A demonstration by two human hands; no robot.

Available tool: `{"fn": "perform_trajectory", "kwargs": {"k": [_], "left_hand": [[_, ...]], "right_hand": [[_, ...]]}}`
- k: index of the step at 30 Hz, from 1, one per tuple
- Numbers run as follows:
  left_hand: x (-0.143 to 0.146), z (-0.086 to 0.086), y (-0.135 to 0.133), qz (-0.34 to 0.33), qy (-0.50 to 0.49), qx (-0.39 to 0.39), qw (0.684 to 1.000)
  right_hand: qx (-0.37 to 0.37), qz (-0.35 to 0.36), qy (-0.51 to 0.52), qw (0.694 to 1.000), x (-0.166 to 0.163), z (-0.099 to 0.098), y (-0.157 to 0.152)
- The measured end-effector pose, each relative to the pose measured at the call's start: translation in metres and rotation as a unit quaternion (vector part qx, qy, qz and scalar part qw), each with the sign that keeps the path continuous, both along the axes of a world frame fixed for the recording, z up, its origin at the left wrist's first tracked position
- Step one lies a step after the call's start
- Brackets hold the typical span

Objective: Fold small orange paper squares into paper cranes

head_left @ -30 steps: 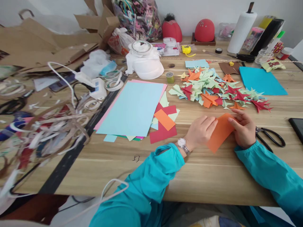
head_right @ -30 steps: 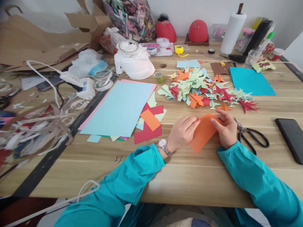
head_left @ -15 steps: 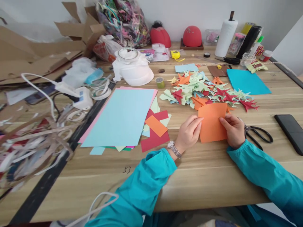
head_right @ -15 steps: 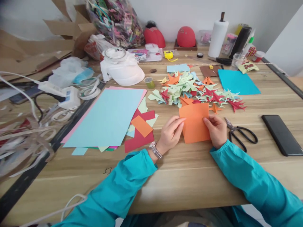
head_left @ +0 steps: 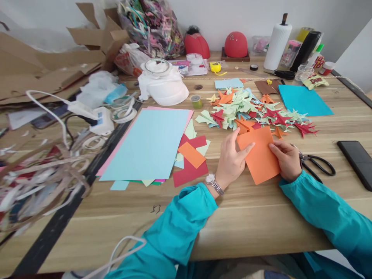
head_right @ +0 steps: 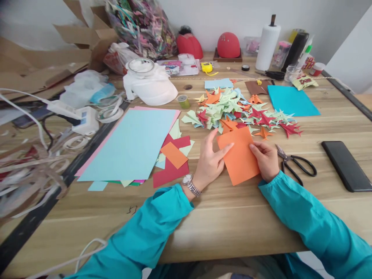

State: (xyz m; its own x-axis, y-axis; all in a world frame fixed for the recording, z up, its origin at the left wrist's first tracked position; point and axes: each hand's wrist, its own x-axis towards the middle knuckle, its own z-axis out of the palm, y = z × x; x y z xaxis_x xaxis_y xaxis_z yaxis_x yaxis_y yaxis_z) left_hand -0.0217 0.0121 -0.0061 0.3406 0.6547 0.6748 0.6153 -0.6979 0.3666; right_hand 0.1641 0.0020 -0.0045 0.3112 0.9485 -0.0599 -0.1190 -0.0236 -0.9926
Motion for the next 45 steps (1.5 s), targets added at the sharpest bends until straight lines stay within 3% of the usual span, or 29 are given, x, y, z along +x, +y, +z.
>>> {"fn": "perform_trajectory", "kwargs": {"k": [9,22,27,31,33,35,37,41,45], "left_hand": [[0.001,0.005,-0.005,0.024,0.074,0.023,0.997],[0.006,0.004,-0.009,-0.095,0.206,0.127,0.966],[0.004,0.003,-0.009,-0.042,0.265,0.103,0.958],[0.001,0.003,-0.008,0.011,0.262,0.042,0.964],[0.000,0.004,-0.008,0.031,0.260,0.018,0.965],[-0.001,0.005,-0.007,0.035,0.261,0.008,0.965],[-0.002,0.005,-0.007,0.032,0.256,0.012,0.966],[-0.004,0.003,-0.003,0.035,0.239,0.045,0.969],[-0.009,0.004,0.002,0.048,0.258,0.078,0.962]], "right_hand": [[0.008,0.030,-0.022,0.999,0.000,0.005,-0.003],[0.101,0.116,-0.215,0.964,0.003,-0.001,-0.004],[0.238,0.121,-0.388,0.882,0.006,0.009,-0.011],[0.329,0.250,-0.465,0.783,0.003,0.017,-0.019],[0.356,0.274,-0.511,0.733,-0.001,0.016,-0.020],[0.371,0.266,-0.543,0.705,-0.003,0.012,-0.019],[0.375,0.244,-0.535,0.716,-0.002,0.007,-0.017],[0.344,0.201,-0.473,0.786,0.004,0.003,-0.012],[0.291,0.177,-0.443,0.830,0.008,0.003,-0.009]]}}
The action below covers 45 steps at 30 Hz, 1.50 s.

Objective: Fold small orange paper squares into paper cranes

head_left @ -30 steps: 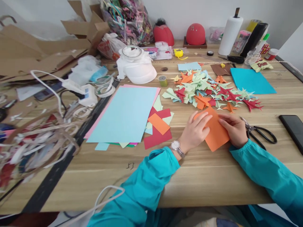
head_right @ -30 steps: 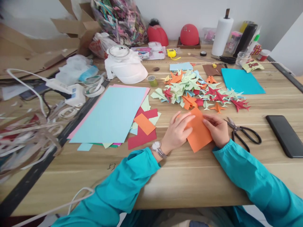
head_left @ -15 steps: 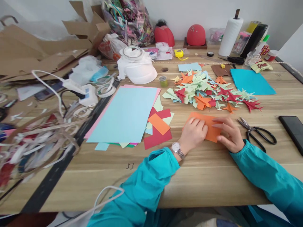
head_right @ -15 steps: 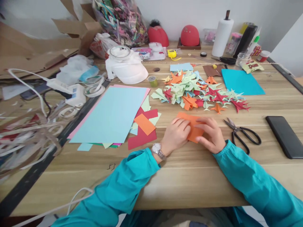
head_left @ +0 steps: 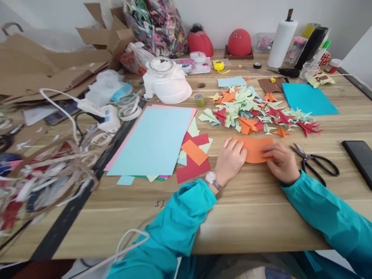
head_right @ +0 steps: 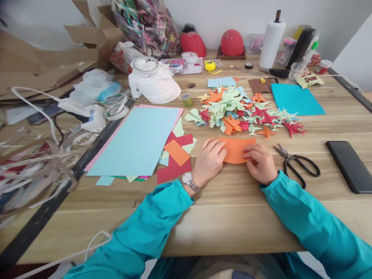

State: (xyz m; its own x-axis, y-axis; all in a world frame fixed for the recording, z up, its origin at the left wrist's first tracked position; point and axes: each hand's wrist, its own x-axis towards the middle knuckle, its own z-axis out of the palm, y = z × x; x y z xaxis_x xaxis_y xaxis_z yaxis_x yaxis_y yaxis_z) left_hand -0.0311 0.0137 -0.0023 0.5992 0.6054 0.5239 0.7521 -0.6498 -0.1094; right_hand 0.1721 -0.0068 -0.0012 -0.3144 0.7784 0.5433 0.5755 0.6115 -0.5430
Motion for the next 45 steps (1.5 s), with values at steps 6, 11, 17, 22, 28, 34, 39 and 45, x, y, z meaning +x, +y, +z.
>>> {"fn": "perform_trajectory", "kwargs": {"k": [6,11,17,22,28,34,39,45], "left_hand": [[-0.010,0.006,-0.009,-0.005,0.027,0.017,1.000],[-0.022,0.007,-0.025,-0.027,-0.005,-0.014,1.000],[-0.031,0.005,-0.031,0.000,0.007,-0.077,0.997],[-0.031,0.003,-0.031,0.006,-0.010,-0.101,0.995],[-0.029,0.002,-0.032,0.004,-0.060,-0.088,0.994],[-0.028,0.003,-0.031,0.004,-0.069,-0.079,0.994],[-0.028,0.002,-0.029,0.008,-0.082,-0.080,0.993],[-0.028,0.000,-0.028,0.019,-0.119,-0.097,0.988]], "right_hand": [[-0.017,-0.020,-0.003,1.000,0.001,0.000,0.003],[-0.016,-0.044,-0.040,0.998,0.000,-0.002,0.002],[-0.048,-0.019,-0.080,0.995,-0.001,-0.002,0.001],[-0.052,-0.009,-0.152,0.987,-0.004,0.001,0.001],[-0.040,-0.023,-0.167,0.985,-0.004,0.001,0.000],[-0.045,-0.029,-0.166,0.985,-0.005,0.001,0.000],[-0.051,-0.035,-0.158,0.986,-0.004,0.002,0.000],[-0.060,-0.079,-0.098,0.990,-0.004,-0.001,-0.001]]}}
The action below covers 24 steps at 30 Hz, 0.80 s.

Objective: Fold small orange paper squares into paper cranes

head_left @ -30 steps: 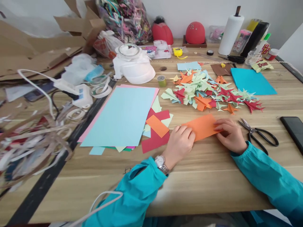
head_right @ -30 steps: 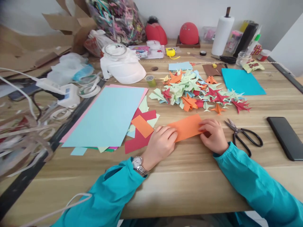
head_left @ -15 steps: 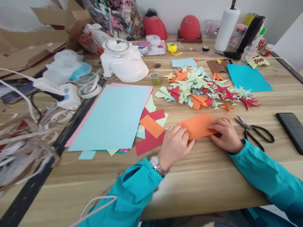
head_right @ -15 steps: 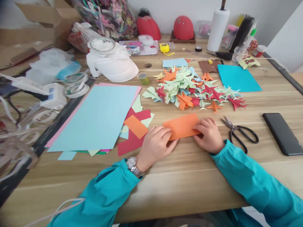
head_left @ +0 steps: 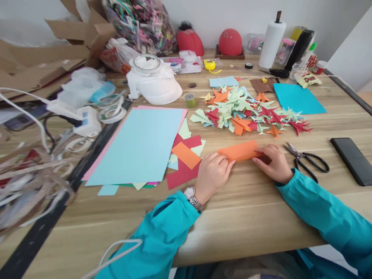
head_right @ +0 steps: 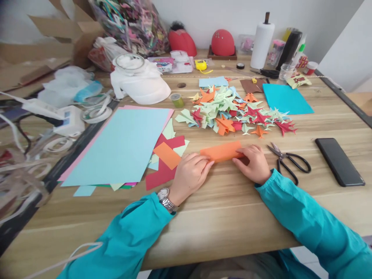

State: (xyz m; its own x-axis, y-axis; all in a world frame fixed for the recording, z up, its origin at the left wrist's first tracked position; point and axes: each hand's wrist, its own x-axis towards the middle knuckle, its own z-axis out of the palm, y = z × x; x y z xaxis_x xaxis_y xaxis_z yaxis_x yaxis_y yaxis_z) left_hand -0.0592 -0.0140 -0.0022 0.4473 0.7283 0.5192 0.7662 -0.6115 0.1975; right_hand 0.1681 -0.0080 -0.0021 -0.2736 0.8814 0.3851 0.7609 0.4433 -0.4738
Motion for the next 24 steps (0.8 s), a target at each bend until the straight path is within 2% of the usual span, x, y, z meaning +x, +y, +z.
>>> {"fn": "perform_trajectory", "kwargs": {"k": [4,13,19,21,24], "left_hand": [[-0.0003,0.0011,0.0005,0.003,-0.004,-0.003,1.000],[-0.0027,0.0004,0.0023,-0.020,-0.029,-0.010,0.999],[-0.0027,-0.0005,0.0026,-0.032,-0.072,-0.023,0.997],[-0.0027,-0.0011,0.0031,-0.047,-0.066,-0.023,0.996],[-0.0023,-0.0014,0.0026,-0.083,-0.003,-0.023,0.996]], "right_hand": [[-0.007,-0.016,0.027,0.999,-0.0002,-0.0003,0.0002],[0.005,0.043,-0.003,0.999,-0.0012,0.0024,0.0021],[0.013,0.036,0.013,0.999,0.0015,0.0016,0.0037],[0.029,0.030,-0.009,0.999,0.0011,0.0024,0.0023],[0.095,0.044,-0.075,0.992,-0.0040,0.0041,-0.0032]]}}
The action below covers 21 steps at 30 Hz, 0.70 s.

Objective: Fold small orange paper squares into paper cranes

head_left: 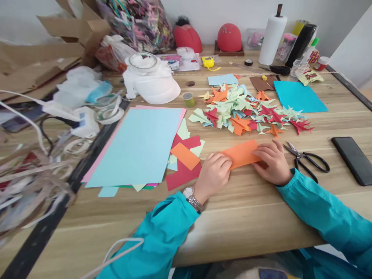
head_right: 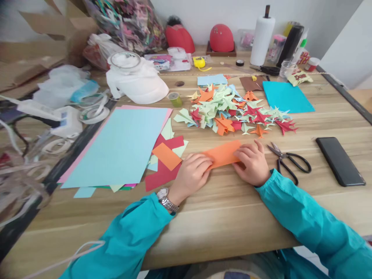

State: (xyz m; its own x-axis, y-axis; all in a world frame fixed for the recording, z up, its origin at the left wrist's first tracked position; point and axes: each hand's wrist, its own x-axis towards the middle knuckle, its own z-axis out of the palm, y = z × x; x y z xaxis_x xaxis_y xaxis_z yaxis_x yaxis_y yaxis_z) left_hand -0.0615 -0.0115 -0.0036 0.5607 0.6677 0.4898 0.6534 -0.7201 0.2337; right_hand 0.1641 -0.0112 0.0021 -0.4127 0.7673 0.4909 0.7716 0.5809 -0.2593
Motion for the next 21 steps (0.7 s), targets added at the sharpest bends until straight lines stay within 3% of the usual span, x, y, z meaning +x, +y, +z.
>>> {"fn": "perform_trajectory", "kwargs": {"k": [3,6,12,21], "left_hand": [[0.001,0.000,-0.002,-0.020,0.035,0.002,0.999],[0.002,0.001,-0.003,-0.012,0.013,-0.004,1.000],[0.002,0.000,-0.002,0.068,-0.023,-0.028,0.997],[0.002,0.005,-0.006,0.083,-0.027,-0.042,0.995]], "right_hand": [[0.048,0.076,-0.037,0.995,-0.008,0.000,-0.007],[0.020,0.122,-0.024,0.992,-0.012,-0.003,-0.010],[-0.067,0.048,0.072,0.994,-0.012,-0.002,-0.006],[-0.147,-0.016,0.096,0.984,-0.015,0.005,-0.005]]}}
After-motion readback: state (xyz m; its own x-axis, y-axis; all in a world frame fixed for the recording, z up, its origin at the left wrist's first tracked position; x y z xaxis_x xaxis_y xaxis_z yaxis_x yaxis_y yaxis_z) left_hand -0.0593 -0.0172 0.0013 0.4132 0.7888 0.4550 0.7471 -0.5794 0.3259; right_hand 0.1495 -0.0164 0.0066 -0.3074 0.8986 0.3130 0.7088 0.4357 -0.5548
